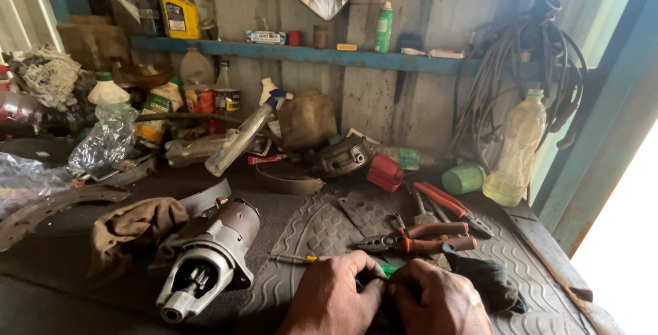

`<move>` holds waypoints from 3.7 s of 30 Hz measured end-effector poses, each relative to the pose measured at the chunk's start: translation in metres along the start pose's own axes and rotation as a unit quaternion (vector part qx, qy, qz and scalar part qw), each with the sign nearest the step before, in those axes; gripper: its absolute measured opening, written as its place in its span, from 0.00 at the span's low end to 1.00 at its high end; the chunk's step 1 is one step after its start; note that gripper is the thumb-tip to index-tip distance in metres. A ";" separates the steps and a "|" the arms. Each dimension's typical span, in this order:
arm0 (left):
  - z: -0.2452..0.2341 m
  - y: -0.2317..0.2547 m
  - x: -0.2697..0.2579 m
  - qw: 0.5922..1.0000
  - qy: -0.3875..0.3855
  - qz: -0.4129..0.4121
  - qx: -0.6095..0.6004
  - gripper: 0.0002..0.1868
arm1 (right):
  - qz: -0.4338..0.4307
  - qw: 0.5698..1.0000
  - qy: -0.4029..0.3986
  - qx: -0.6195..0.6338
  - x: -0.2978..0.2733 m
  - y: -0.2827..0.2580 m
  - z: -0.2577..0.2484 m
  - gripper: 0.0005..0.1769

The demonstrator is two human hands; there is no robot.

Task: The person wipes the inside of a metal starter motor housing with a cloth and uses a screwdriver to probe the internal parts. They hold the cylindrical housing and rotate it while working on it.

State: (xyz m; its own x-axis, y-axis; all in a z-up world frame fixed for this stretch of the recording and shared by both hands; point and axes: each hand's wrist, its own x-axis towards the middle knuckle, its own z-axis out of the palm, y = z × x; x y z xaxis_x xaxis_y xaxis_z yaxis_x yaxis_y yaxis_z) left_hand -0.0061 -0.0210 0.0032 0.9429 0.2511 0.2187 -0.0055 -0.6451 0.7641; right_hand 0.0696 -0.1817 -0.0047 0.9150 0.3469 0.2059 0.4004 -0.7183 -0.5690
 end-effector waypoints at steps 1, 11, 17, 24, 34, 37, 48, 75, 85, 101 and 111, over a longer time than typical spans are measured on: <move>0.001 0.000 0.000 1.000 0.015 0.014 -0.004 0.10 | 0.008 1.000 0.001 0.001 -0.002 -0.003 0.000 0.13; -0.003 0.003 -0.005 0.999 0.022 0.008 -0.027 0.09 | 0.004 0.998 0.019 0.067 -0.010 -0.003 0.005 0.14; -0.013 0.003 -0.009 0.985 0.127 0.013 -0.114 0.09 | 0.041 0.937 -0.029 0.347 0.005 0.020 0.009 0.19; -0.012 0.007 -0.009 0.978 0.147 0.056 -0.137 0.08 | 0.060 0.944 -0.047 0.322 0.002 0.014 0.012 0.17; -0.012 0.016 -0.012 0.983 0.074 0.128 -0.109 0.10 | -0.022 0.992 0.072 0.104 -0.002 0.003 0.002 0.15; -0.010 0.009 -0.013 0.963 0.129 0.236 -0.034 0.10 | 0.020 0.989 0.054 0.136 -0.011 0.002 0.004 0.15; -0.010 0.010 -0.009 0.990 0.088 0.038 -0.108 0.09 | -0.066 0.992 0.063 0.085 -0.010 0.013 0.012 0.14; -0.010 -0.001 -0.004 0.978 0.004 0.114 -0.177 0.14 | 0.011 0.992 0.032 0.119 -0.016 -0.006 -0.008 0.15; -0.013 0.008 -0.009 0.986 0.107 0.123 -0.032 0.05 | -0.018 0.995 0.050 0.086 -0.014 -0.001 -0.001 0.15; -0.011 0.002 -0.013 0.953 0.135 0.263 0.071 0.04 | -0.085 0.988 0.044 0.121 -0.020 -0.003 0.001 0.18; 0.003 -0.016 0.008 0.958 -0.014 0.065 -0.278 0.08 | 0.037 0.920 -0.054 0.388 -0.009 0.003 0.005 0.14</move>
State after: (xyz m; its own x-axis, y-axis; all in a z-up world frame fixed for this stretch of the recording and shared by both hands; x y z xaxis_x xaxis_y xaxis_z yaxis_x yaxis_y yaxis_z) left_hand 0.0026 -0.0105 -0.0091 0.9308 0.1693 0.3239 -0.2931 -0.1833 0.9383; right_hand 0.0624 -0.1837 -0.0121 0.9111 0.4029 0.0869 0.1431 -0.1114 -0.9834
